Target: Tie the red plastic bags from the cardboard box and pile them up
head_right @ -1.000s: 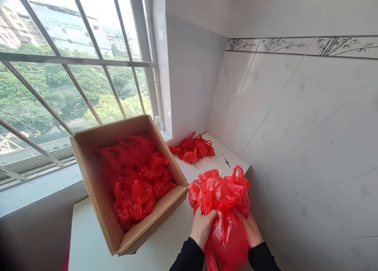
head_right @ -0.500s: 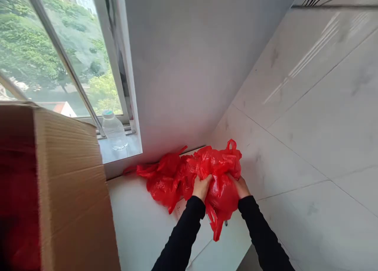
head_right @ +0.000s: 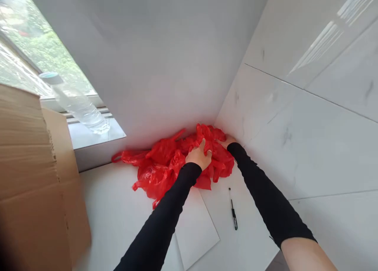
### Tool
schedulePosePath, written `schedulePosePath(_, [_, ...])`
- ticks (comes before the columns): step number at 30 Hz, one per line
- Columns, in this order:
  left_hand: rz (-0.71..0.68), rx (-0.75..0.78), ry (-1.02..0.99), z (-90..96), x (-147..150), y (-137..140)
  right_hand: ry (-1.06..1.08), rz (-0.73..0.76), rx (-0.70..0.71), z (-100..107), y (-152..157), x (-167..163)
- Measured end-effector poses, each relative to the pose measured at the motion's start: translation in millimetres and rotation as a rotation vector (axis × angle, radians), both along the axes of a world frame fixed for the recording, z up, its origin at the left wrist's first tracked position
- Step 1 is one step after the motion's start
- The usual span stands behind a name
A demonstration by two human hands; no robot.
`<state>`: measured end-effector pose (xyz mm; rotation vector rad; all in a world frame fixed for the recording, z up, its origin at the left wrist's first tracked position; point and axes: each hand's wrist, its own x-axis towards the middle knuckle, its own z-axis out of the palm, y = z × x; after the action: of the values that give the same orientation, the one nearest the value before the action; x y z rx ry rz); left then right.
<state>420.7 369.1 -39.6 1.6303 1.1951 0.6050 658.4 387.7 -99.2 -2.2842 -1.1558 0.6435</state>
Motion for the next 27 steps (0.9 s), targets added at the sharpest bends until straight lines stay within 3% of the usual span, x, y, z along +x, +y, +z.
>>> schedulePosePath(3, [0.019, 0.239, 0.012, 11.3, -10, -34, -0.201, 0.002, 0.14, 17, -14, 6])
schedulePosePath(6, [0.065, 0.454, 0.0, -4.0, -42, -83, -0.362, 0.074, 0.353, 9, -54, -5])
schedulePosePath(8, [0.12, 0.525, 0.024, -33.2, -74, -125, -0.424, 0.158, 0.488, -18, -96, -23])
schedulePosePath(11, [0.209, 0.528, 0.147, -88.7, -126, -195, -0.447, 0.276, 0.605, -77, -169, -59])
schedulePosePath(15, [0.109, 0.525, 0.322, -142.3, -178, -268, -0.463, 0.304, 0.634, -138, -244, -95])
schedulePosePath(18, [0.041, 0.519, 0.389, -159.9, -196, -290, -0.503, 0.253, 0.622, -161, -263, -97])
schedulePosePath(21, [0.067, 0.521, 0.388, -164.9, -203, -301, -0.559, 0.197, 0.615, -172, -263, -88])
schedulePosePath(24, [0.148, 0.522, 0.334, -165.9, -210, -319, -0.604, 0.213, 0.624, -176, -260, -87])
schedulePosePath(27, [0.313, 0.52, 0.261, -168.7, -228, -342, -0.617, 0.303, 0.648, -178, -262, -93])
